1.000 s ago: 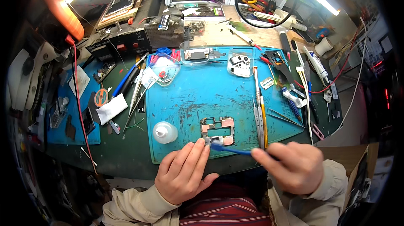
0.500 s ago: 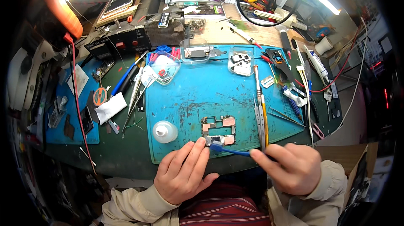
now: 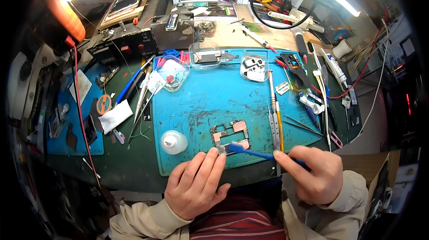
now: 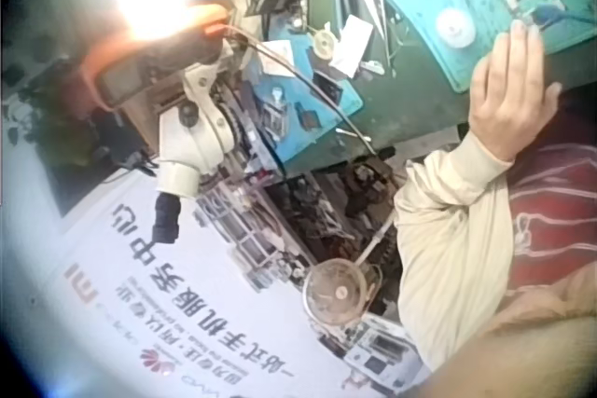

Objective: The person works on a small electronic circuit board, using tweezers to remove a component and a brush to clean the surface. They then apply a liquid from a bottle onto the board and continue cleaning with the brush.

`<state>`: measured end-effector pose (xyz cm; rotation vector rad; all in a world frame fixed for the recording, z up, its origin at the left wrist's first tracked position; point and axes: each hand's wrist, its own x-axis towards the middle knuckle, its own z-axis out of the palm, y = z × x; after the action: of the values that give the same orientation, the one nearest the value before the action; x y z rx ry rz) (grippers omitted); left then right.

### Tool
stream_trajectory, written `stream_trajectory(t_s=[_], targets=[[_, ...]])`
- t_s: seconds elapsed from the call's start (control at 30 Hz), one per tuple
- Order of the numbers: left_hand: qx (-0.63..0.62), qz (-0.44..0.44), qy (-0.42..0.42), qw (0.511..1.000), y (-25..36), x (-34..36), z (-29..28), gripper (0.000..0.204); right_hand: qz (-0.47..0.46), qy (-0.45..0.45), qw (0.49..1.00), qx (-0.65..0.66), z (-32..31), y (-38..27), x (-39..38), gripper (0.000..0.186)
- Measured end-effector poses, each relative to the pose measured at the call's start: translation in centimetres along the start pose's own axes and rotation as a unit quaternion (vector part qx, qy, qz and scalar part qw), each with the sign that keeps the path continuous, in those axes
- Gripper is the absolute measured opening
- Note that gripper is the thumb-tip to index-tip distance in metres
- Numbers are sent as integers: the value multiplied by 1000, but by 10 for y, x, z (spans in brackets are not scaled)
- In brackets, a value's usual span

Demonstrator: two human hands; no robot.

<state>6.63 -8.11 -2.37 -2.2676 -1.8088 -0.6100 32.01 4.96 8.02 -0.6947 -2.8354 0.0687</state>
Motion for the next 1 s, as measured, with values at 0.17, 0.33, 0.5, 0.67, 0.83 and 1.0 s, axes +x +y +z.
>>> stream_trajectory(t_s=[0.17,0.33,0.5,0.67,0.83,1.0], targets=[[28,-5,-19,999,5,2,-1,51,41,-68,994,73,5,-1,-10,56],[34,0,-19,999,4,3,-1,51,91,-9,988,128,-2,10,-3,55],[35,-6,-21,999,4,2,-1,50,87,-99,984,122,-16,5,-4,55],[34,5,-18,999,3,5,0,50,96,-81,984,126,-7,3,-1,53],[47,5,-17,999,3,3,1,50,84,-62,980,169,-11,12,5,49],[49,4,-20,999,2,1,0,50,49,-120,984,122,-21,14,8,53]])
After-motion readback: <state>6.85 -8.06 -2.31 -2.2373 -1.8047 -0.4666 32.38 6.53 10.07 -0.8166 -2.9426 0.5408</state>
